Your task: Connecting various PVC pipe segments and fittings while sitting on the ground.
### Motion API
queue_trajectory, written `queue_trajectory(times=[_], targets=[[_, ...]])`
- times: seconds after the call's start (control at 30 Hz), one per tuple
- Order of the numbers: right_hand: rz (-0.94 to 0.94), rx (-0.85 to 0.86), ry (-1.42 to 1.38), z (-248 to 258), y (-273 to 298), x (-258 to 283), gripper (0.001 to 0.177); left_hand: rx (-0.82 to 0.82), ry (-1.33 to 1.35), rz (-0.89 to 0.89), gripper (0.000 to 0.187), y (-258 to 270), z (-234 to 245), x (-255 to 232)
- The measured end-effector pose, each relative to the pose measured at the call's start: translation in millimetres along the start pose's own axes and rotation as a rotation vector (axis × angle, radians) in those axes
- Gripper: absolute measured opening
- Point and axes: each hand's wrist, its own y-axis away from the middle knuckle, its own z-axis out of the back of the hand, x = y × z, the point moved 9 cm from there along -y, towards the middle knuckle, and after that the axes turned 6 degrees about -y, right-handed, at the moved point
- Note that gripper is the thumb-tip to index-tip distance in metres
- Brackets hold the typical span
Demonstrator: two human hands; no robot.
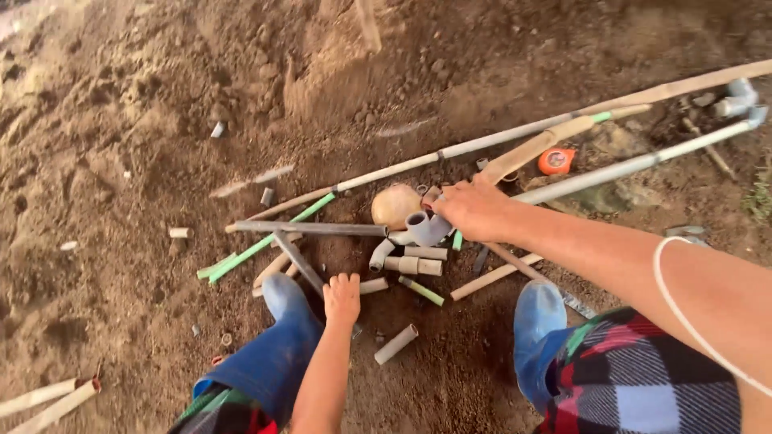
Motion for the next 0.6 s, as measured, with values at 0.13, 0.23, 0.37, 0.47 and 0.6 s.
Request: queue_trajectory(times=[0.13,0.23,0.37,0.47,0.6], targets=[[0.012,-0.011,0.04,10,12,0,0.021,0.165,0.042,0.031,0.022,-11,44,-7],[-0.015,0.096,0.014,-3,7,-8,0.025,0.247,0.263,0.164,0.033,-40,98,21],[-0.07,0.121,0.04,-7,7,-19,0.023,0.262,0.902,0.143,0.032,-43,258,41],[-0.059,0.103,0.075,-7,8,-19,0.025,0.14,0.927,0.048,0.036,-32,332,56],[-0.02,0.092,0.14,7,14,-3,0.016,0.0,1.05,0.025,0.041,5,409,57]])
